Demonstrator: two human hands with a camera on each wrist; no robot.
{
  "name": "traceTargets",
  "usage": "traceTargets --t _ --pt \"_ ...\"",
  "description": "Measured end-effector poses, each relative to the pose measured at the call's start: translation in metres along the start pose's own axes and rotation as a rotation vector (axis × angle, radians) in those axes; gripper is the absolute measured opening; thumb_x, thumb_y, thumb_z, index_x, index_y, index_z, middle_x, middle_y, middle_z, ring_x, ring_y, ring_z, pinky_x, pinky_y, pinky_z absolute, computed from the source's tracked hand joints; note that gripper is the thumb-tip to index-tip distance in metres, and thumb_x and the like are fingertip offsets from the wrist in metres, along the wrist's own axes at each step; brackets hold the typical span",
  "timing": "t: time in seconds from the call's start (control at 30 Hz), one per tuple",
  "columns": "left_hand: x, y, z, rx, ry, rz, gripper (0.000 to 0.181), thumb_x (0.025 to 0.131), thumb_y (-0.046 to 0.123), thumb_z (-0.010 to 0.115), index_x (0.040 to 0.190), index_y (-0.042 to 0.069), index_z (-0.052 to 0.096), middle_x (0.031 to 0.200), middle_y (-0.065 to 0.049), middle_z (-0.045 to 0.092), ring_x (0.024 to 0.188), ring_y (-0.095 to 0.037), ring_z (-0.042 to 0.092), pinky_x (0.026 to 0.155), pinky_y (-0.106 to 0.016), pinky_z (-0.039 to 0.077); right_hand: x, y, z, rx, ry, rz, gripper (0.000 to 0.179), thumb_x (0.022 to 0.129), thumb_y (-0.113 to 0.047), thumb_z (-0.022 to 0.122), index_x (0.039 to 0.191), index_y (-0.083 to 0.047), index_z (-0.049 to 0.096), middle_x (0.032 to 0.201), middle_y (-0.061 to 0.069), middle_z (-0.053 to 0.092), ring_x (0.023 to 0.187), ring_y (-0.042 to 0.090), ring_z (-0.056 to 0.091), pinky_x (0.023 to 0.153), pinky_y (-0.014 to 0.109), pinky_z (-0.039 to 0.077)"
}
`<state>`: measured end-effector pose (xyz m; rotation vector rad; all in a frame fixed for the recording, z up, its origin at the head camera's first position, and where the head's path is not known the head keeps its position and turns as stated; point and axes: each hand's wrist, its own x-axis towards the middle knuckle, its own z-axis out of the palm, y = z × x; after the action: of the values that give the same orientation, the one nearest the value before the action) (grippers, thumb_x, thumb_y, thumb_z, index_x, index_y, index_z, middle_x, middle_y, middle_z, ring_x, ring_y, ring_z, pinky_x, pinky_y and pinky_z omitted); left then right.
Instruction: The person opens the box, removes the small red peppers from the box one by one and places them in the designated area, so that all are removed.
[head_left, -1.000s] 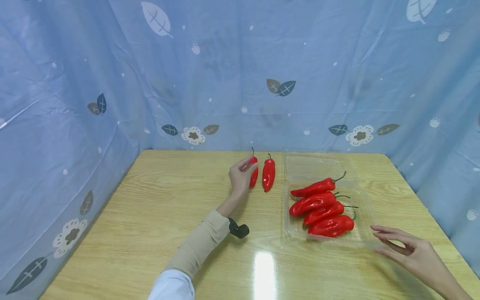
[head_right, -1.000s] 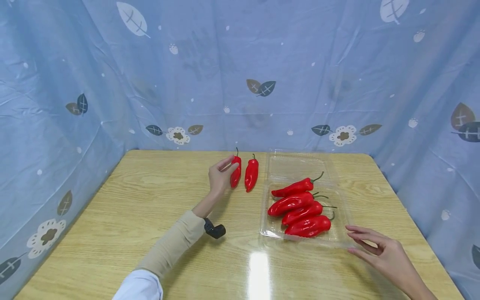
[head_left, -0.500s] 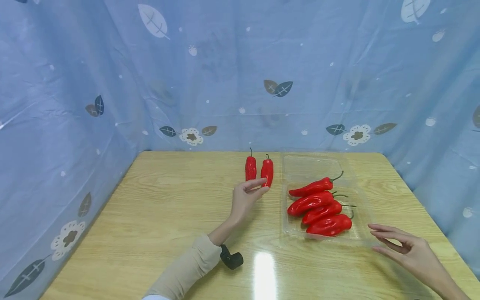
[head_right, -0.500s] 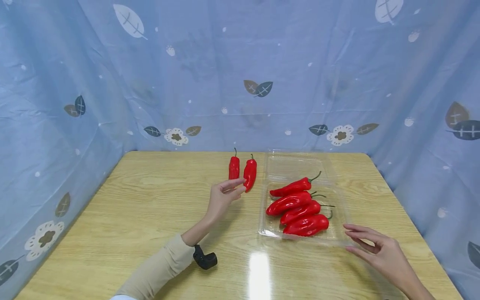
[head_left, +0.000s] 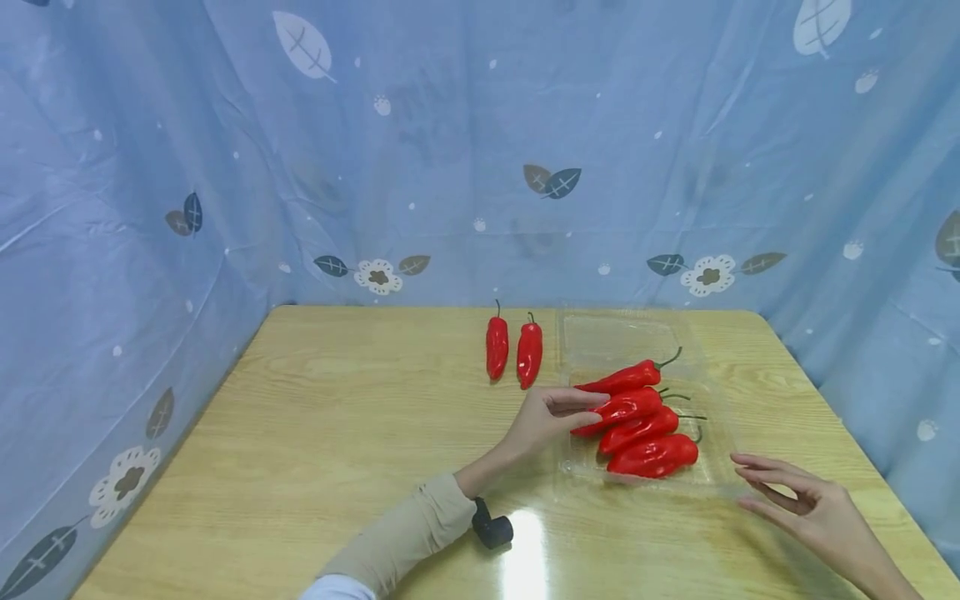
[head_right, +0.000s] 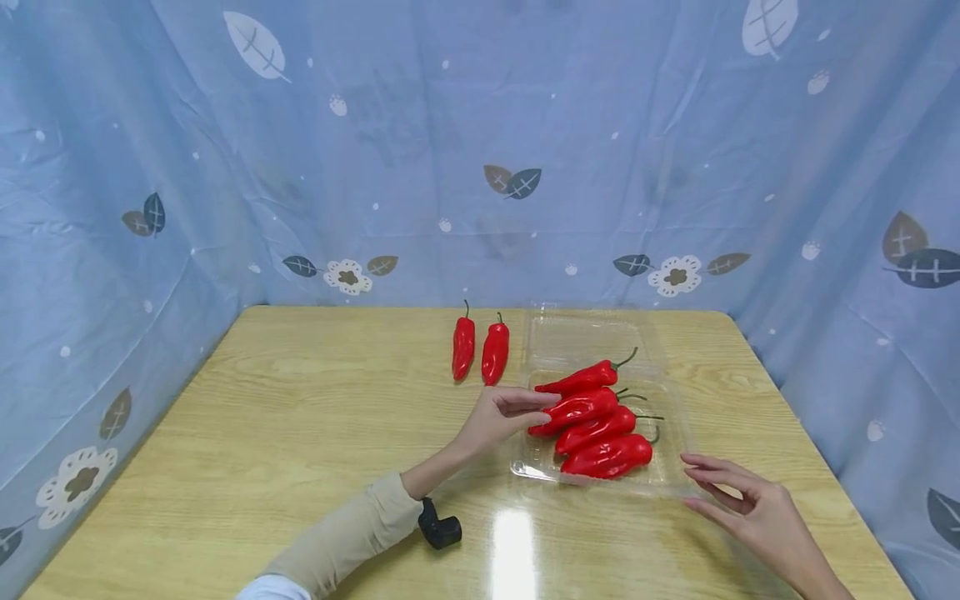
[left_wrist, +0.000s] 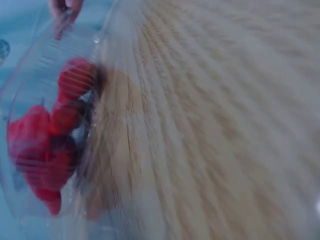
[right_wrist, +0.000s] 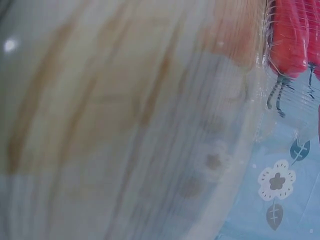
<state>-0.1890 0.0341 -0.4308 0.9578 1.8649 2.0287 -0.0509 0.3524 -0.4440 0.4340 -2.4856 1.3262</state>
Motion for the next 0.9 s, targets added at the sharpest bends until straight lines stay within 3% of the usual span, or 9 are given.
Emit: traceTargets --t 0.13,0.27,0.33,0.4,0.5,0.73,0.9 --pt "0.012 -0.010 0.012 0.083 -0.047 -0.044 0.034 0.085 0.007 0.072 0.119 0.005 0.068 0.115 -0.008 0.069 0.105 -0.014 0.065 0.086 -0.022 0.052 -0.001 -0.001 -0.001 0.027 -0.015 0.004 0.036 0.070 0.020 0.072 0.104 0.013 0.066 0.122 -0.014 0.061 0.108 -0.005 0.058 0.079 0.019 0.052" --pt "0.027 -0.009 0.026 0.245 -0.071 -0.037 0.038 0.085 0.007 0.072 0.123 0.011 0.067 0.116 -0.001 0.068 0.106 -0.004 0.062 0.084 -0.015 0.050 0.001 0.000 -0.004 0.069 -0.052 -0.010 0.038 0.069 0.022 0.071 0.106 0.013 0.065 0.123 -0.012 0.061 0.108 -0.003 0.059 0.079 0.021 0.053" --pt "0.036 -0.007 0.032 0.352 -0.090 -0.018 0.040 0.085 0.007 0.072 0.124 0.012 0.066 0.116 0.000 0.069 0.103 -0.003 0.062 0.077 -0.012 0.050 0.003 0.001 -0.005 0.089 -0.071 -0.016 0.038 0.069 0.022 0.070 0.106 0.014 0.065 0.124 -0.011 0.061 0.108 -0.002 0.060 0.078 0.023 0.053" --pt "0.044 -0.005 0.038 0.462 -0.116 -0.003 0.042 0.085 0.008 0.073 0.126 0.012 0.065 0.116 0.001 0.068 0.089 0.001 0.061 0.066 -0.008 0.046 0.003 0.001 -0.007 0.101 -0.086 -0.008 0.038 0.070 0.021 0.070 0.107 0.014 0.065 0.125 -0.011 0.061 0.108 -0.002 0.060 0.078 0.024 0.053" --pt "0.053 -0.006 0.045 0.575 -0.137 -0.001 0.044 0.084 0.011 0.074 0.127 0.013 0.064 0.120 0.004 0.066 0.086 0.002 0.057 0.057 -0.007 0.042 0.005 0.000 -0.007 0.094 -0.098 0.005 0.037 0.071 0.020 0.071 0.107 0.014 0.065 0.124 -0.012 0.061 0.108 -0.003 0.059 0.077 0.023 0.054" --pt "0.067 -0.010 0.056 0.742 -0.210 -0.037 0.044 0.086 0.019 0.073 0.129 0.014 0.062 0.121 0.007 0.065 0.114 -0.001 0.053 0.083 -0.005 0.040 0.003 0.000 -0.007 0.055 -0.085 0.027 0.037 0.071 0.019 0.072 0.107 0.012 0.065 0.125 -0.016 0.060 0.106 -0.004 0.059 0.077 0.021 0.053" --pt "0.065 -0.014 0.064 0.854 -0.239 -0.022 0.038 0.090 0.022 0.069 0.127 0.018 0.064 0.119 0.011 0.065 0.108 0.002 0.055 0.083 -0.004 0.039 0.004 0.000 -0.006 0.049 -0.086 0.023 0.037 0.071 0.018 0.071 0.107 0.012 0.065 0.125 -0.016 0.060 0.106 -0.004 0.059 0.077 0.020 0.053"
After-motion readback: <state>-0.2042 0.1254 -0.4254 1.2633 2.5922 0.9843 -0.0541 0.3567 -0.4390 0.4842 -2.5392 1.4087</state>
